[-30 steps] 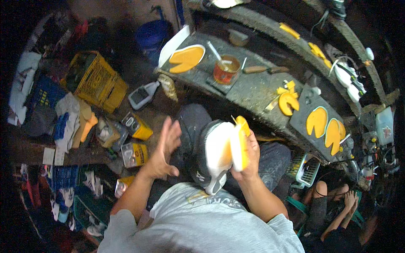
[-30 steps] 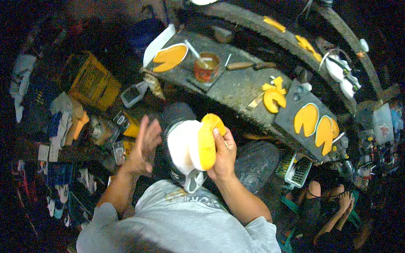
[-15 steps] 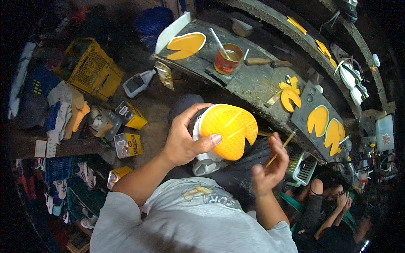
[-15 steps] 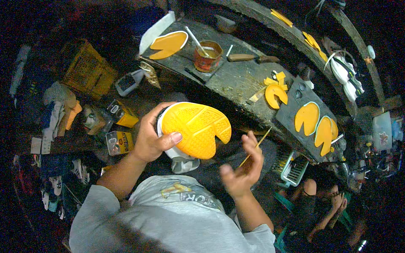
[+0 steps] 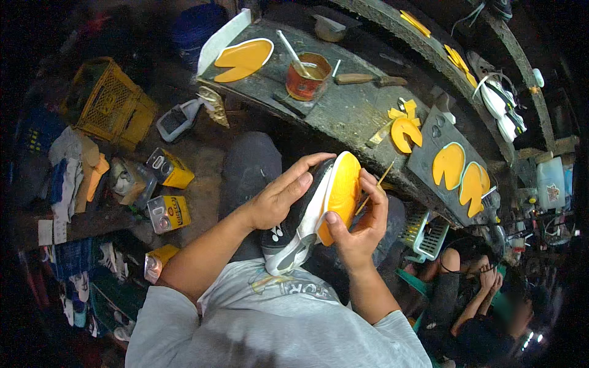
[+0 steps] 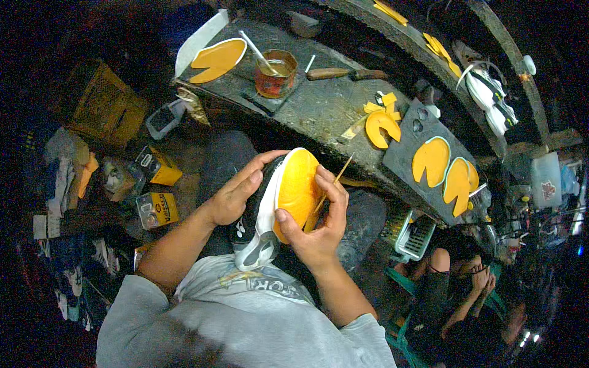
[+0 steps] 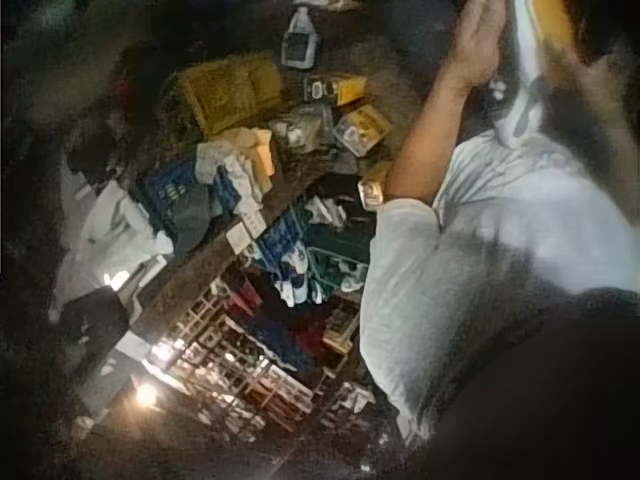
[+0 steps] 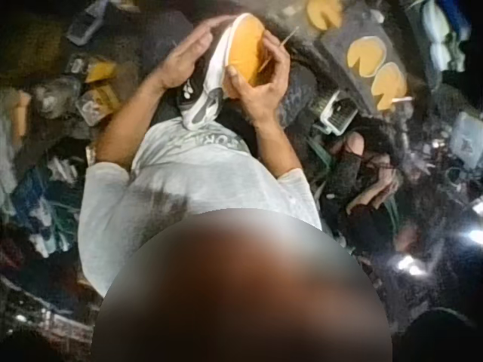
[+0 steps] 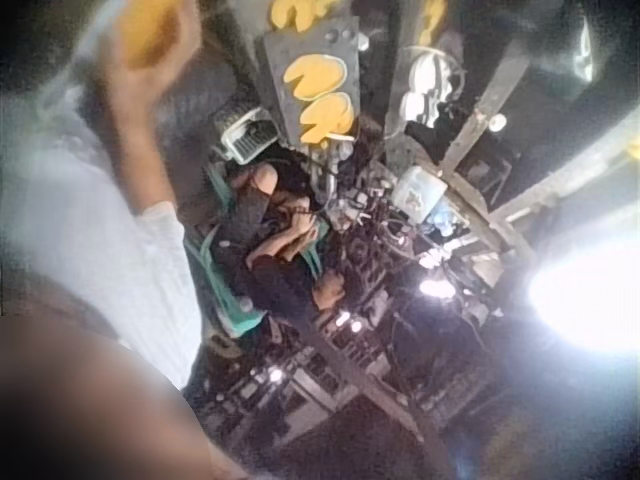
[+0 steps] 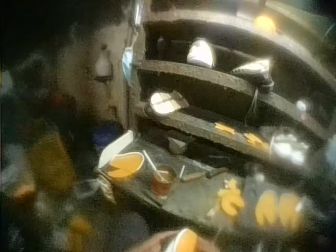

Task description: The person applies adhesive to the sole of a black and white sneaker using a small stick, then presses a yellow rubber sole piece onto the shoe. The person also applies adhesive to separate yellow sole pieces with a brush and places them on a shelf.

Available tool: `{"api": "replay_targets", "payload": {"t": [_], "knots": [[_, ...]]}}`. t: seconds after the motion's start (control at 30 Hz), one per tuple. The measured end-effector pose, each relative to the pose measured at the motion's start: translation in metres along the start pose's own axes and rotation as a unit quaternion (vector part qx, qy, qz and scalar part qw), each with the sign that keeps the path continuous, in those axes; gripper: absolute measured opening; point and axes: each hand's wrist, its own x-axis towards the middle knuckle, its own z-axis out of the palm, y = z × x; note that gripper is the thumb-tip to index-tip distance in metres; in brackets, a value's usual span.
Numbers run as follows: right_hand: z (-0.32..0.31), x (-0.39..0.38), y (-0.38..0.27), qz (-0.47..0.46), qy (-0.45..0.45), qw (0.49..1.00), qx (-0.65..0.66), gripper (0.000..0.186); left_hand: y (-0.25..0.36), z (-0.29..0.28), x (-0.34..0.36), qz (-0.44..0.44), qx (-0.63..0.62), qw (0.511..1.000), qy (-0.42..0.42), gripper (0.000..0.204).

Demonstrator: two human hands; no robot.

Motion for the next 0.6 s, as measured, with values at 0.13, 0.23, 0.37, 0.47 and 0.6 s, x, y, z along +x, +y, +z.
{"api": "replay_targets", "payload": {"t": [0.13, 0.23, 0.37, 0.47, 0.6], "knots": [[-0.003, -0.007, -0.002, 0.001, 0.016, 1.000, -0.018, 0.074, 0.002, 0.004, 0.004, -0.001, 0.047, 0.999, -0.009, 0.062], [-0.003, -0.017, -0.006, -0.014, 0.001, 0.998, -0.064, 0.078, 0.006, 0.009, 0.006, 0.009, 0.059, 0.998, -0.010, 0.064], [0.006, -0.017, -0.004, -0.011, 0.064, 0.998, -0.020, 0.077, 0.010, 0.018, 0.007, 0.011, 0.043, 0.999, 0.006, 0.064], [0.011, 0.001, 0.001, 0.003, 0.070, 0.997, 0.013, 0.076, 0.016, 0.020, 0.015, 0.009, 0.077, 0.995, 0.061, 0.054], [0.005, 0.027, 0.004, 0.125, 0.010, 0.989, 0.073, 0.081, 0.021, 0.018, 0.034, -0.064, -0.116, 0.986, 0.101, 0.053]]}}
